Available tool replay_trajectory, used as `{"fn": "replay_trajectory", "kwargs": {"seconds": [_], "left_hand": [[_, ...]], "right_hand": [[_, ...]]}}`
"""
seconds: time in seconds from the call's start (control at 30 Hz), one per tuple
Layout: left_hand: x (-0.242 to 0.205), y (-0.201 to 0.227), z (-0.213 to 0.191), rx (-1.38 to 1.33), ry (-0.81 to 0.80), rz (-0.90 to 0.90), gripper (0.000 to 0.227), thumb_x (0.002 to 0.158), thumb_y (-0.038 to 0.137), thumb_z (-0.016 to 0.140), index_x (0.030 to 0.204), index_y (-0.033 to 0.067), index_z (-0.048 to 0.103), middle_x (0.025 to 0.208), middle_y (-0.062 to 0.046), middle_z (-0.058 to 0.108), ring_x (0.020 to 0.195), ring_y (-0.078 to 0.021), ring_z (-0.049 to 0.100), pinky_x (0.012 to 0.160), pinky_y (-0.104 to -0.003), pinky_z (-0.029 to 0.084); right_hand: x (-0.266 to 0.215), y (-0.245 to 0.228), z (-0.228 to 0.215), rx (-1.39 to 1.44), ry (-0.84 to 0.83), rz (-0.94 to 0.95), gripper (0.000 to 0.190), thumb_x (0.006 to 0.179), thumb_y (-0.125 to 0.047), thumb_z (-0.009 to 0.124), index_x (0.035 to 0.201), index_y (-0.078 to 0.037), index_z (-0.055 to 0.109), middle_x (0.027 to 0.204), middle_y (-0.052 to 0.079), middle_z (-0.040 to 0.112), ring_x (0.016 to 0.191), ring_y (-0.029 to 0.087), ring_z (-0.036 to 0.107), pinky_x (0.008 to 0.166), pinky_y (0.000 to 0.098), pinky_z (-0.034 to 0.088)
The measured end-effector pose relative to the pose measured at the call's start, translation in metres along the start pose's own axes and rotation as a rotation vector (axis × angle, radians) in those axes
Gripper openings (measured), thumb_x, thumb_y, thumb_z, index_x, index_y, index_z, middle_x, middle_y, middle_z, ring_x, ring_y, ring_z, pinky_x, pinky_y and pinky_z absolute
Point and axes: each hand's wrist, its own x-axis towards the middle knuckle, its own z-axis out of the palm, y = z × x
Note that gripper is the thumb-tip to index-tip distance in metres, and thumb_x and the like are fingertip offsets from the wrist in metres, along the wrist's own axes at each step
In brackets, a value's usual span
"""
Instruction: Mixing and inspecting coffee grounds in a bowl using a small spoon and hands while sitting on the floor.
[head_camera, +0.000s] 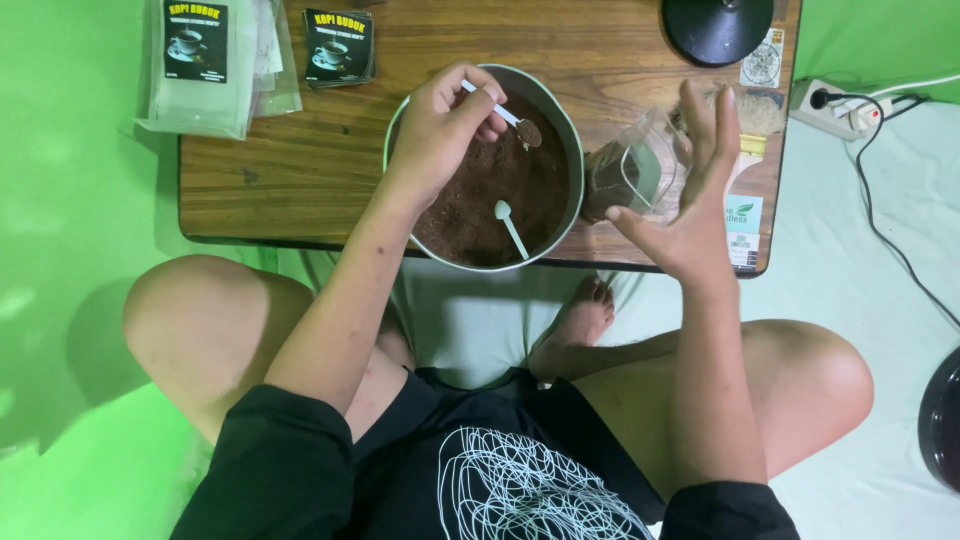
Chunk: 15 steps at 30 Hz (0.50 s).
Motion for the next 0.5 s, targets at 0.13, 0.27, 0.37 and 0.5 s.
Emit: {"fn": "replay_trajectory", "kwargs": {"seconds": [0.13, 0.27, 0.37, 0.5], "left_hand": [[0.006, 0.005, 0.013, -0.084, -0.041, 0.083, 0.011, 0.098, 0.010, 0.059, 0.099, 0.0019, 0.066, 0.083, -0.007, 0.067, 0.076, -0.0114, 0.064, 0.071, -0.023, 0.054], [0.005, 0.021, 0.030, -0.144, -0.057, 0.140, 0.010, 0.098, 0.012, 0.059, 0.100, 0.0050, 0.066, 0.083, -0.006, 0.068, 0.077, -0.0105, 0.064, 0.073, -0.023, 0.054], [0.002, 0.031, 0.048, -0.109, -0.101, 0.224, 0.010, 0.100, 0.013, 0.058, 0.102, 0.0054, 0.066, 0.084, -0.006, 0.069, 0.078, -0.0110, 0.066, 0.073, -0.024, 0.056], [-0.014, 0.044, 0.080, 0.280, -0.126, 0.402, 0.005, 0.097, 0.007, 0.061, 0.102, 0.0071, 0.062, 0.081, -0.002, 0.064, 0.063, -0.0086, 0.053, 0.055, -0.025, 0.040]], "right_hand": [[0.004, 0.029, 0.019, 0.009, 0.045, 0.045, 0.111, 0.087, -0.029, 0.084, 0.167, -0.028, 0.008, 0.162, 0.031, 0.048, 0.151, 0.049, 0.050, 0.125, 0.0649, 0.042], [0.005, 0.030, 0.036, -0.005, 0.096, 0.104, 0.073, 0.090, -0.025, 0.078, 0.148, -0.005, 0.038, 0.149, 0.018, 0.049, 0.135, 0.038, 0.058, 0.117, 0.0517, 0.047], [0.004, 0.031, 0.040, 0.042, 0.116, 0.141, 0.070, 0.086, -0.009, 0.079, 0.144, -0.003, 0.039, 0.141, 0.019, 0.052, 0.131, 0.033, 0.059, 0.116, 0.0437, 0.045], [0.003, 0.030, 0.040, 0.106, 0.105, 0.178, 0.071, 0.085, -0.012, 0.078, 0.143, -0.005, 0.037, 0.137, 0.020, 0.053, 0.130, 0.034, 0.057, 0.114, 0.0446, 0.046]]}}
